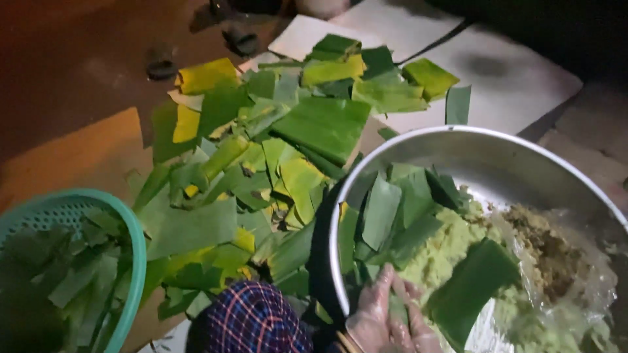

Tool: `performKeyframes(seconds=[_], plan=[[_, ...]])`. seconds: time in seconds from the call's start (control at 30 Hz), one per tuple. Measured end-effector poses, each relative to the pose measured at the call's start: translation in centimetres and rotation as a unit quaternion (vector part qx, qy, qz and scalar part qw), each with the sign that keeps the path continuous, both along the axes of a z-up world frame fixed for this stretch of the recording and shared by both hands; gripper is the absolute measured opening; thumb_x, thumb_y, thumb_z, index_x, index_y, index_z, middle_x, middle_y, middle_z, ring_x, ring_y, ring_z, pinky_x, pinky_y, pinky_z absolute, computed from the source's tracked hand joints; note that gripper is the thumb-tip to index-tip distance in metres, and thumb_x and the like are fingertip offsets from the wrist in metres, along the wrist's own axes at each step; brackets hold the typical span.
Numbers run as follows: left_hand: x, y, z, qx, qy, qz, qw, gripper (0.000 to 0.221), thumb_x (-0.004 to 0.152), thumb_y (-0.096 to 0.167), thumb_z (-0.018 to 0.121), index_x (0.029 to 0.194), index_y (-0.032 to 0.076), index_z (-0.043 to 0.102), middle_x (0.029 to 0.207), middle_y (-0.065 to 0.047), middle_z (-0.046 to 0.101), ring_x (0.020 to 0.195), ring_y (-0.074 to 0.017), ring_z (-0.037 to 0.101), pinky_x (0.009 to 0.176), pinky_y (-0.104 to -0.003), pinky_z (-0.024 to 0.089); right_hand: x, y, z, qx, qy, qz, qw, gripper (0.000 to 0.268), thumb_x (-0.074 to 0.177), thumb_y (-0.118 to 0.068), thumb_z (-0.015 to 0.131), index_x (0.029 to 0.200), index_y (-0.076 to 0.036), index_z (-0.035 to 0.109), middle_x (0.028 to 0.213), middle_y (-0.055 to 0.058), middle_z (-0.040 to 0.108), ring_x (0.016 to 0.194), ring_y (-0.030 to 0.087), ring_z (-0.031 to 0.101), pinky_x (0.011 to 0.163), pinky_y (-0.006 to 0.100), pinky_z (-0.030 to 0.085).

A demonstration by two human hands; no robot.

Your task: Shaping portions of dough into balls and wrapping them in banana leaves.

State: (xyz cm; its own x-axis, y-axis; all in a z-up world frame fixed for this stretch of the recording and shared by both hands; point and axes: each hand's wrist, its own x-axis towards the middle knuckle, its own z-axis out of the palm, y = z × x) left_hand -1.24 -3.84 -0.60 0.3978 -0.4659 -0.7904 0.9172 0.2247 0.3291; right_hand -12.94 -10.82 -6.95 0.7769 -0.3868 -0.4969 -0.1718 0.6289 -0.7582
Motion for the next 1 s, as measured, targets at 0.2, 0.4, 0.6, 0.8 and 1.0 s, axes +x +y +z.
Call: performKeyframes(seconds=[0.2, 0.4, 0.6, 0.8, 1.0], plan=[[3.6, 7.9, 8.0, -0.296, -0.233, 0.099, 0.921, 0.034, 0.096, 0.046, 0.063, 0.093, 0.013, 0.059, 0.084, -0.006, 0.062, 0.079, -0.0227, 0.065, 0.08, -0.046, 0.056, -13.6, -16.7, -28.8, -0.361, 0.141, 0.448, 0.806, 0.072, 0.084, -0.027, 0.08, 0.149, -0.027, 0.049, 0.15, 0.004, 0.06, 0.139, 0.026, 0.057, 0.116, 0.046, 0.047], [13.6, 29.4, 2.5, -0.118, -0.456, 0.204, 0.858, 0.011, 0.105, 0.023, 0.062, 0.109, 0.013, 0.067, 0.1, -0.009, 0.068, 0.088, -0.0225, 0.064, 0.078, -0.042, 0.053, -8.9, -6.4, -2.8, -0.544, 0.167, 0.178, 0.803, 0.036, 0.087, -0.027, 0.07, 0.122, -0.022, 0.074, 0.115, -0.004, 0.082, 0.102, 0.012, 0.08, 0.087, 0.025, 0.061], [13.3, 20.5, -1.6, -0.191, -0.41, 0.141, 0.881, 0.018, 0.104, 0.018, 0.064, 0.12, 0.009, 0.066, 0.116, -0.013, 0.066, 0.105, -0.0279, 0.062, 0.088, -0.044, 0.055, -4.3, -3.2, 8.6, -0.441, 0.182, 0.108, 0.873, 0.036, 0.089, -0.02, 0.065, 0.124, -0.014, 0.071, 0.124, 0.002, 0.075, 0.095, 0.017, 0.076, 0.082, 0.028, 0.065], [12.7, 19.5, -2.0, -0.216, -0.405, 0.149, 0.876, 0.032, 0.102, 0.013, 0.065, 0.132, 0.004, 0.064, 0.134, -0.017, 0.064, 0.126, -0.0344, 0.061, 0.099, -0.046, 0.057, -1.9, -9.5, 10.9, -0.429, 0.203, 0.007, 0.88, 0.061, 0.09, -0.037, 0.057, 0.145, -0.012, 0.049, 0.154, 0.013, 0.048, 0.14, 0.029, 0.048, 0.113, 0.046, 0.045], [4.7, 5.3, 7.9, -0.059, -0.609, -0.031, 0.791, 0.035, 0.102, 0.023, 0.043, 0.131, 0.006, 0.055, 0.142, -0.016, 0.06, 0.137, -0.0292, 0.058, 0.125, -0.05, 0.044, -0.9, -13.8, 6.3, -0.36, 0.311, -0.046, 0.878, 0.105, 0.084, -0.043, 0.078, 0.165, -0.021, 0.015, 0.144, 0.027, 0.054, 0.132, 0.04, 0.056, 0.112, 0.053, 0.046]])
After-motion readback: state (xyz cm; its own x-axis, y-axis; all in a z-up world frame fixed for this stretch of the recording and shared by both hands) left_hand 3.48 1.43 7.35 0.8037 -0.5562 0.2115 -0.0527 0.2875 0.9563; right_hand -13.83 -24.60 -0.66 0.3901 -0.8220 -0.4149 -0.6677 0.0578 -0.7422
